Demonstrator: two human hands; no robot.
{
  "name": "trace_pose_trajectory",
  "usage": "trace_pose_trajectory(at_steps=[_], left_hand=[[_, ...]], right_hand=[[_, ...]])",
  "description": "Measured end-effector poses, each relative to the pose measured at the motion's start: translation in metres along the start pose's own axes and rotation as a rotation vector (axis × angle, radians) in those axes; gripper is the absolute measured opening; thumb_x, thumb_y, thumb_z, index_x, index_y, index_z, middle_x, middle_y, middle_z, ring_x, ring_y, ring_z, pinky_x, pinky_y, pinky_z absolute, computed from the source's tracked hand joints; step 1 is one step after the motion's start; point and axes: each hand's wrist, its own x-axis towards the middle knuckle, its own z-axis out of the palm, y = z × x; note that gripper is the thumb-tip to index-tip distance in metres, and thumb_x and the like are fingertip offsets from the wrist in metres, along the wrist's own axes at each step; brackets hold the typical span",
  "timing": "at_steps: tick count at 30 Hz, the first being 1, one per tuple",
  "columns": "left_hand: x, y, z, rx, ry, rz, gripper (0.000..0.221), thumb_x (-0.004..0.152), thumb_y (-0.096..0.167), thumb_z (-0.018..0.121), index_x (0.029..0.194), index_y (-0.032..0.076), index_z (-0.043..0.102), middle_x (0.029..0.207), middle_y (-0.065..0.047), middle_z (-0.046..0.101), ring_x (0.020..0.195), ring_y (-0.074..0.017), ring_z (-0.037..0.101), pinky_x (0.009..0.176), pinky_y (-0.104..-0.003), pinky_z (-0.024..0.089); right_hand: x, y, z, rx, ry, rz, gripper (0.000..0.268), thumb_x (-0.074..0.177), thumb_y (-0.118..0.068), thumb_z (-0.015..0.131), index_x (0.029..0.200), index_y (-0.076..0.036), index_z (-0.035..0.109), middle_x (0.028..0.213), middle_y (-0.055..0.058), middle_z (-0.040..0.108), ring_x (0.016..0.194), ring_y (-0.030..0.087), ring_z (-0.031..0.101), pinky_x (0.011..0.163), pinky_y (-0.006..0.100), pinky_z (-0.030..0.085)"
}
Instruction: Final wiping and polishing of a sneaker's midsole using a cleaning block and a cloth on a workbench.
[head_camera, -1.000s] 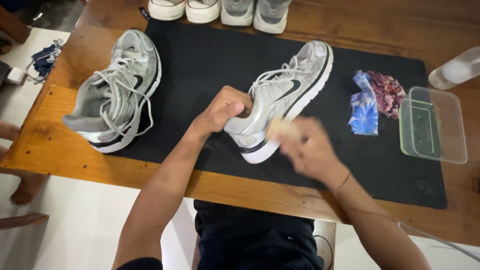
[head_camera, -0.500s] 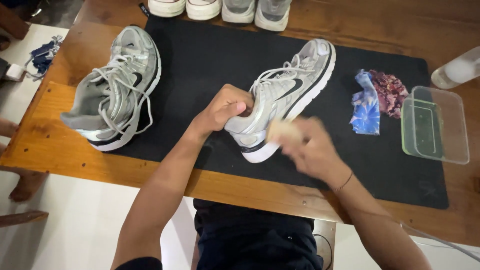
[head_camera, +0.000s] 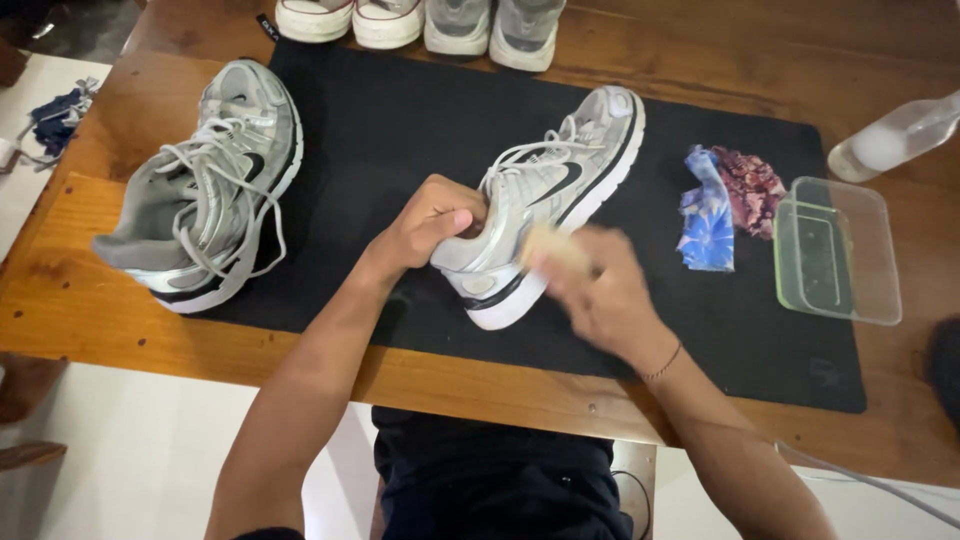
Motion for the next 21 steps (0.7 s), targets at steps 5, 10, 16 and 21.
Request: trace_pose_trajectory(at_steps=[5, 10, 16, 21], left_hand=[[0.002, 0.002, 0.003, -0.005, 0.004, -0.004, 0.055, 0.107, 0.042, 0.048, 0.070, 0.006, 0.067, 0.055, -0.004, 0.047, 0.050, -0.0136, 0.045, 0.047, -0.031, 0.037], [0.003, 0.007, 0.002, -0.010, 0.020, 0.005, 0.052, 0.107, 0.038, 0.050, 0.070, 0.005, 0.068, 0.057, -0.006, 0.048, 0.052, -0.0139, 0.046, 0.047, -0.033, 0.038], [0.001, 0.004, 0.003, -0.034, 0.038, -0.010, 0.050, 0.107, 0.034, 0.051, 0.071, 0.005, 0.071, 0.058, -0.008, 0.054, 0.054, -0.0148, 0.051, 0.050, -0.031, 0.042], [-0.003, -0.006, 0.001, -0.022, 0.036, -0.027, 0.051, 0.106, 0.037, 0.052, 0.076, 0.004, 0.075, 0.059, -0.010, 0.059, 0.056, -0.0145, 0.054, 0.051, -0.033, 0.045]], right_hand=[[0.008, -0.004, -0.006, 0.080, -0.032, -0.011, 0.028, 0.103, -0.034, 0.055, 0.121, -0.023, 0.075, 0.116, 0.021, 0.061, 0.096, 0.039, 0.060, 0.083, 0.048, 0.051], [0.000, -0.008, -0.003, 0.136, -0.081, -0.047, 0.027, 0.102, -0.036, 0.056, 0.116, -0.021, 0.074, 0.111, 0.022, 0.060, 0.093, 0.041, 0.059, 0.079, 0.050, 0.051], [0.001, -0.007, -0.002, -0.041, 0.016, -0.021, 0.027, 0.102, -0.026, 0.058, 0.121, -0.014, 0.074, 0.113, 0.023, 0.060, 0.093, 0.043, 0.058, 0.082, 0.051, 0.048], [0.002, 0.004, 0.007, -0.060, 0.010, 0.017, 0.032, 0.103, -0.034, 0.055, 0.121, -0.018, 0.076, 0.114, 0.021, 0.060, 0.097, 0.041, 0.059, 0.085, 0.050, 0.047]])
